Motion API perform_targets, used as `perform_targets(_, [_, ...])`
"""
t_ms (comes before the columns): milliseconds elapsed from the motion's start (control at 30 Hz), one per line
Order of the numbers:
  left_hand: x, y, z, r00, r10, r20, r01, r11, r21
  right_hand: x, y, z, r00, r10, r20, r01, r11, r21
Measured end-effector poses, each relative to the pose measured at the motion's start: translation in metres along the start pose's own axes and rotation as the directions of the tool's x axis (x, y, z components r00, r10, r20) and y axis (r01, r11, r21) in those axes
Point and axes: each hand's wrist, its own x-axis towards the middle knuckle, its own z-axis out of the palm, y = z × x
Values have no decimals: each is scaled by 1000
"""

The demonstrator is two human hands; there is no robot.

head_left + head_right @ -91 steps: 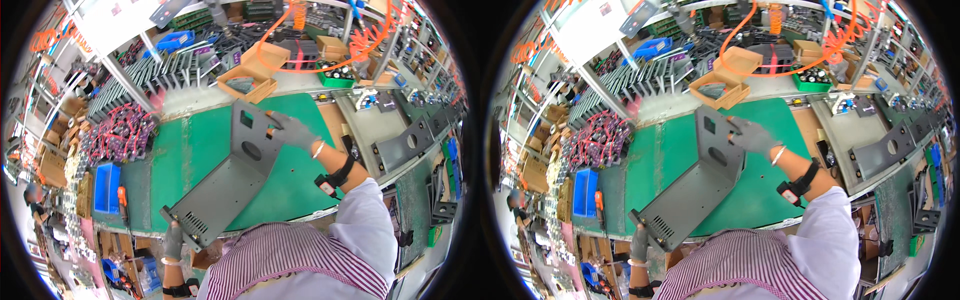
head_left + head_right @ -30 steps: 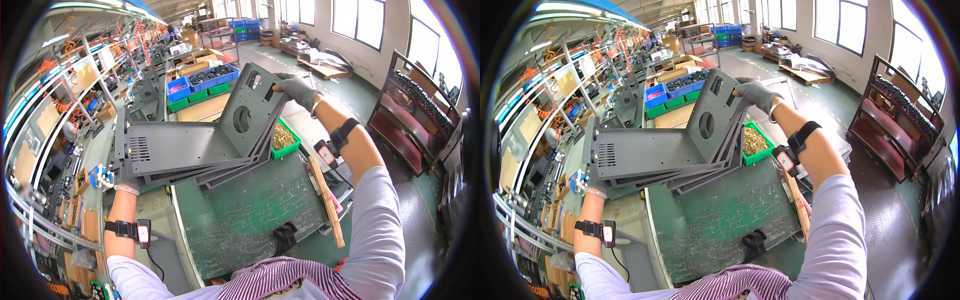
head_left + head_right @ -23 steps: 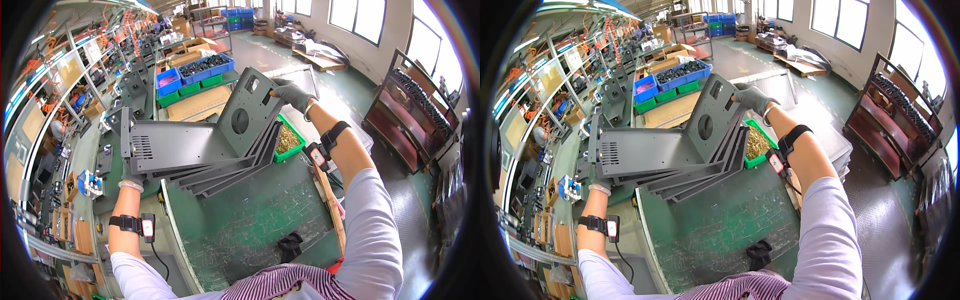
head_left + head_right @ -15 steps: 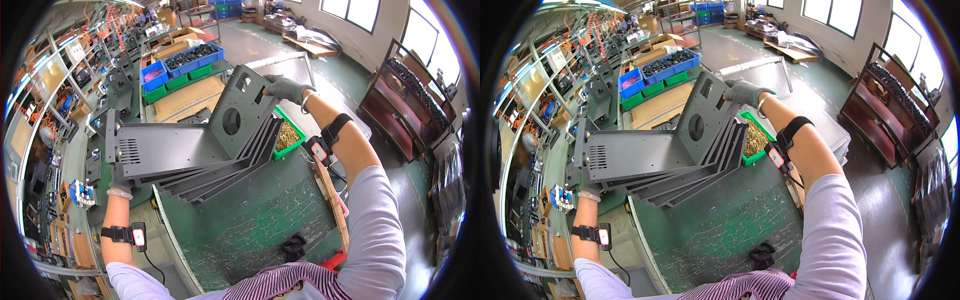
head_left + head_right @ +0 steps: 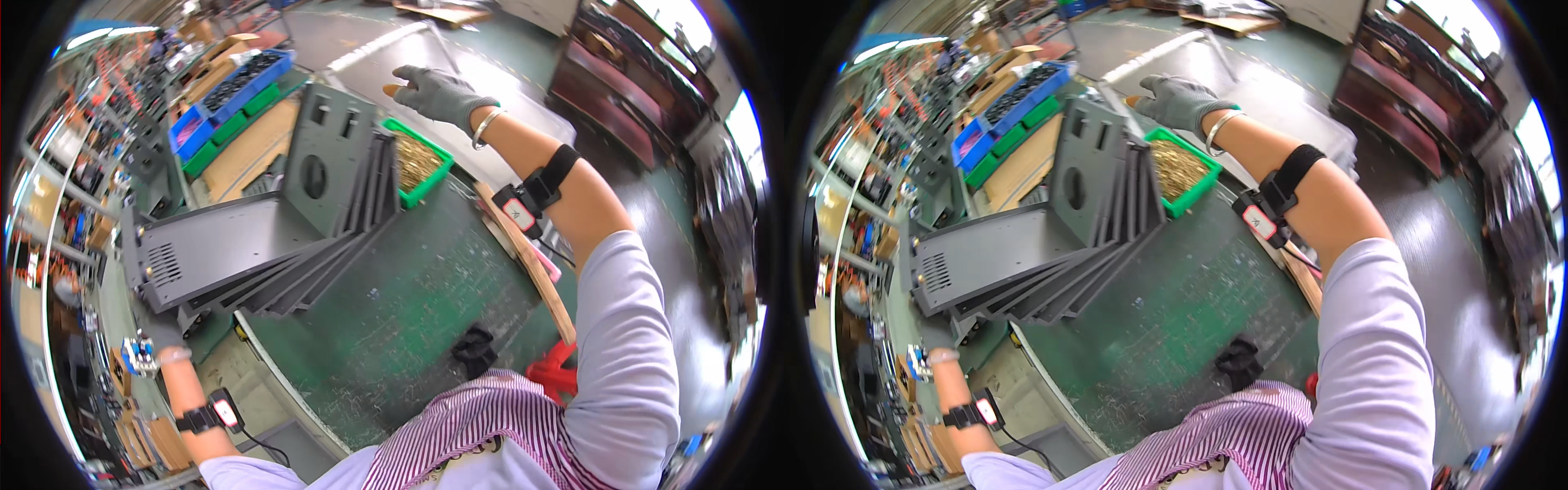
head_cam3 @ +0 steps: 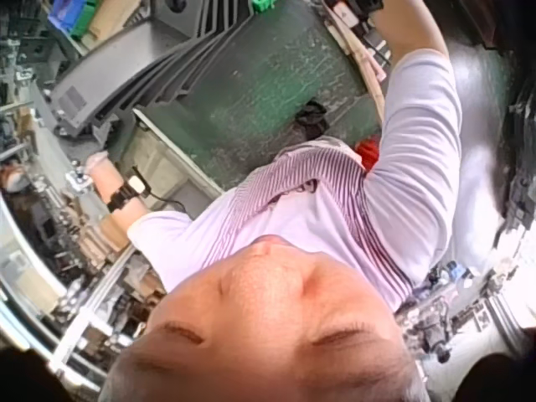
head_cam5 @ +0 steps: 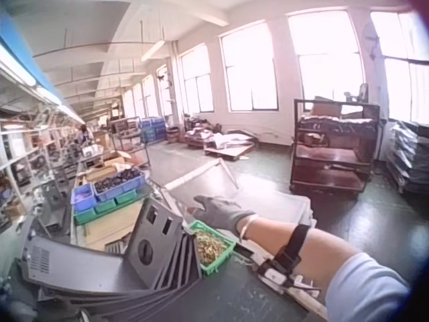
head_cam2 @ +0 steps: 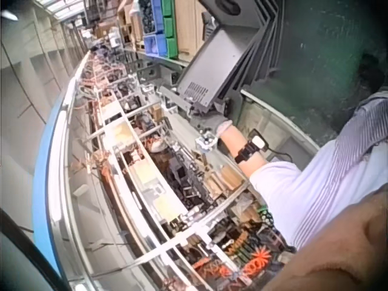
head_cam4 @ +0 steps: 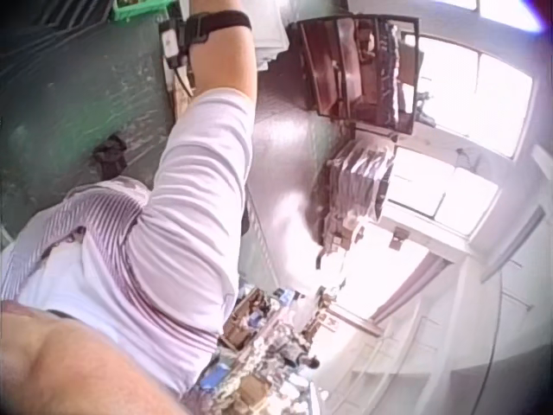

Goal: The person picks up a circuit board assembly, carries it to a workstation, and places it onto a metal chassis. They then pick up a metal frame, hit it with a wooden block, put on finger cots, and stack the metal frames.

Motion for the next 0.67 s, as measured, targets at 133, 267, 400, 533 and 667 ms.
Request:
perform_targets(133, [-86, -15, 49, 881, 158, -447, -95, 982, 162, -111, 83, -31, 994, 85, 67, -78, 991, -107])
perform_targets(267, [-174, -78, 100, 990, 9, -142, 19, 981, 192, -258, 188, -60, 915, 397, 75, -396, 918, -34])
perform_targets(400, [-317, -173, 185, 921, -298, 253, 122, 835, 537, -432, 277, -61, 684, 711, 164, -717, 615, 329])
perform_targets(533, [-442, -237, 281, 623, -345, 702, -369, 662, 652, -609, 331, -16, 660, 750, 35, -724, 624, 295])
perform_targets(667, [-516, -306, 367, -10, -315, 949, -967, 245, 71, -726, 372, 22, 964, 246, 98, -229, 960, -162])
